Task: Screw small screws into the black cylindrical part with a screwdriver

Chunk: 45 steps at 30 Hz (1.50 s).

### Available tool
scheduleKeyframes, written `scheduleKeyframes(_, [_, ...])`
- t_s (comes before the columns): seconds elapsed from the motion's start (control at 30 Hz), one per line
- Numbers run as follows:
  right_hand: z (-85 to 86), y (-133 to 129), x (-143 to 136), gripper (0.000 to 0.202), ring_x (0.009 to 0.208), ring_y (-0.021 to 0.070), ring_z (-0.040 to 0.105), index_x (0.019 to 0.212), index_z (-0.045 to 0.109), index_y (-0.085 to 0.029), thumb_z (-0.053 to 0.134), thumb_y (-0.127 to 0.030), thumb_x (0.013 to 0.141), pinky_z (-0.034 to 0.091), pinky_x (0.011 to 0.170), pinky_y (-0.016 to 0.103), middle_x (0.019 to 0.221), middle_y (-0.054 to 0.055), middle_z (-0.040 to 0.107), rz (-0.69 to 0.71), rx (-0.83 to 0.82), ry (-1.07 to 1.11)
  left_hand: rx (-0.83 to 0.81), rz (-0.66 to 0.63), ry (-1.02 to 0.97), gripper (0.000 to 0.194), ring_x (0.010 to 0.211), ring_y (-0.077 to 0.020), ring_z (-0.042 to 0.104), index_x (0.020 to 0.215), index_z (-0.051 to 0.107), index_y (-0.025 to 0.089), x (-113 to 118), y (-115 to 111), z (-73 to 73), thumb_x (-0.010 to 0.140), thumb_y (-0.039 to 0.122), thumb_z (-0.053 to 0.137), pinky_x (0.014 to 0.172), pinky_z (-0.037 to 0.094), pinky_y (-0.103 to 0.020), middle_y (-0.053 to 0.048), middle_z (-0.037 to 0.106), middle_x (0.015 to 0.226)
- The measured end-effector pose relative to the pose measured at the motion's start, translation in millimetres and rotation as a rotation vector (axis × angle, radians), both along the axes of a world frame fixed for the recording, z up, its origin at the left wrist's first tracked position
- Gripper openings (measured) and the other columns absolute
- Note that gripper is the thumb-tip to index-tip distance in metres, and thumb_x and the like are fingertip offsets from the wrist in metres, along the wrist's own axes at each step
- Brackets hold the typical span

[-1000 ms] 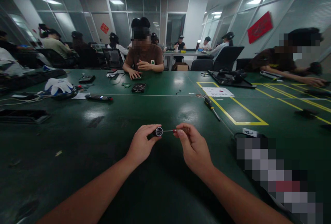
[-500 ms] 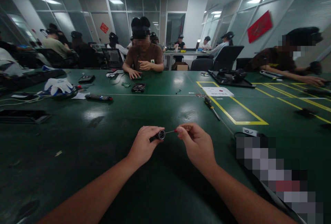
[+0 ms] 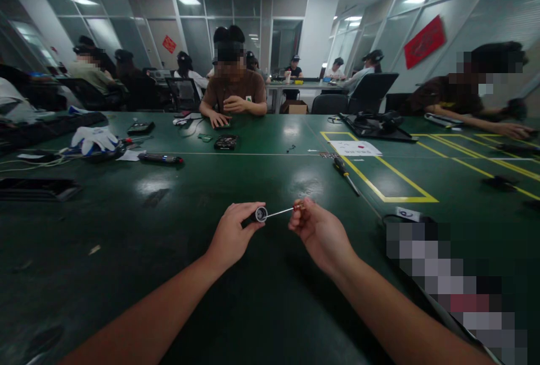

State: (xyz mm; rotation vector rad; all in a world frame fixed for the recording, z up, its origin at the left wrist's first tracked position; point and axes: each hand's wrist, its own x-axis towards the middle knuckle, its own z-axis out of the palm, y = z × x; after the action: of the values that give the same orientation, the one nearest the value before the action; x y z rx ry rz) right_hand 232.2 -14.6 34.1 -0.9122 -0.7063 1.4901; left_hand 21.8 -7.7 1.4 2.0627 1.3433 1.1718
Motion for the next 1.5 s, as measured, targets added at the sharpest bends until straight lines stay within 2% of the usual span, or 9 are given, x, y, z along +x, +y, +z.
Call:
scheduleKeyframes(0.13, [-1.5, -6.0, -3.0, 0.028, 0.074, 0.0169, 0.063, 0.095, 0.071, -0.021, 0.073, -0.049, 0.089, 0.053, 0.071, 0.033, 0.083, 0.001, 0.068, -0.142, 0.293, -0.268, -0.015, 0.023, 0.004, 0.040, 0.120, -0.0239, 0.065, 0.127, 0.071, 0.027, 0.6, 0.3, 1.0, 0.089, 0.014, 0.072, 0.107, 0.049, -0.047, -0.004, 0.073, 0.127])
scheduleKeyframes(0.23, [-3.4, -9.8, -4.7, 0.027, 0.076, 0.0188, 0.066, 0.101, 0.069, -0.023, 0.064, -0.048, 0.096, 0.053, 0.075, 0.036, 0.084, 0.002, 0.069, -0.159, 0.398, -0.448, -0.010, 0.024, 0.014, 0.040, 0.120, -0.0241, 0.065, 0.127, 0.071, 0.027, 0.3, -0.9, 1.8, 0.088, 0.013, 0.072, 0.107, 0.050, -0.047, -0.004, 0.074, 0.126])
scheduleKeyframes(0.77, [-4.0, -20.4, -3.1, 0.021, 0.083, 0.0213, 0.071, 0.110, 0.066, -0.025, 0.054, -0.042, 0.103, 0.054, 0.077, 0.035, 0.089, 0.004, 0.073, -0.126, 0.560, -0.790, 0.011, 0.003, 0.033, 0.038, 0.120, -0.0254, 0.065, 0.127, 0.070, 0.028, -0.3, -1.4, 2.3, 0.090, 0.016, 0.069, 0.106, 0.049, -0.050, -0.005, 0.074, 0.126])
scheduleKeyframes(1.0, [-2.8, -14.3, -6.4, 0.026, 0.078, 0.0204, 0.070, 0.102, 0.070, -0.023, 0.063, -0.048, 0.097, 0.055, 0.076, 0.035, 0.084, 0.003, 0.073, -0.118, 0.442, -0.642, 0.009, -0.007, 0.075, 0.039, 0.121, -0.0254, 0.063, 0.128, 0.069, 0.029, -0.9, -0.5, -1.5, 0.092, 0.016, 0.068, 0.111, 0.043, -0.053, -0.005, 0.073, 0.128])
scheduleKeyframes(1.1, [-4.7, -4.6, -4.3, 0.029, 0.074, 0.0187, 0.067, 0.094, 0.070, -0.021, 0.070, -0.049, 0.090, 0.056, 0.074, 0.035, 0.082, 0.003, 0.069, -0.115, 0.244, -0.346, 0.011, -0.011, 0.061, 0.039, 0.122, -0.0253, 0.063, 0.129, 0.068, 0.028, -1.5, -0.6, 0.0, 0.092, 0.016, 0.067, 0.110, 0.044, -0.052, -0.005, 0.072, 0.130])
scheduleKeyframes(1.2, [-5.2, 2.2, -0.9, 0.029, 0.065, 0.0180, 0.063, 0.084, 0.068, -0.020, 0.071, -0.048, 0.087, 0.057, 0.070, 0.036, 0.071, 0.002, 0.064, 0.063, -0.017, -0.100, 0.023, 0.001, 0.046, 0.038, 0.121, -0.0253, 0.063, 0.129, 0.069, 0.027, -1.7, -0.4, 2.5, 0.092, 0.016, 0.068, 0.108, 0.046, -0.050, -0.006, 0.072, 0.128])
scheduleKeyframes(1.27, [-4.5, 2.3, -0.3, 0.028, 0.064, 0.0176, 0.062, 0.084, 0.068, -0.020, 0.071, -0.047, 0.087, 0.056, 0.069, 0.035, 0.070, 0.000, 0.062, 0.066, 0.002, -0.071, 0.021, 0.010, 0.042, 0.038, 0.121, -0.0254, 0.063, 0.128, 0.069, 0.027, -1.6, -0.1, 3.0, 0.092, 0.016, 0.068, 0.107, 0.046, -0.049, -0.005, 0.072, 0.127])
scheduleKeyframes(1.33, [-4.0, -0.5, -1.6, 0.027, 0.069, 0.0169, 0.063, 0.088, 0.069, -0.021, 0.073, -0.047, 0.087, 0.055, 0.070, 0.033, 0.076, 0.001, 0.065, -0.006, 0.120, -0.116, 0.015, 0.011, 0.036, 0.039, 0.121, -0.0253, 0.063, 0.129, 0.068, 0.027, -1.5, 0.2, 2.2, 0.091, 0.016, 0.068, 0.107, 0.047, -0.049, -0.005, 0.072, 0.128])
scheduleKeyframes(1.5, [-5.3, -8.1, -5.7, 0.028, 0.077, 0.0184, 0.067, 0.099, 0.069, -0.023, 0.068, -0.050, 0.092, 0.055, 0.077, 0.035, 0.086, 0.002, 0.070, -0.148, 0.343, -0.375, 0.017, 0.005, 0.030, 0.040, 0.122, -0.0254, 0.062, 0.131, 0.067, 0.028, -2.3, 1.3, -1.2, 0.092, 0.018, 0.068, 0.107, 0.047, -0.049, -0.005, 0.071, 0.130])
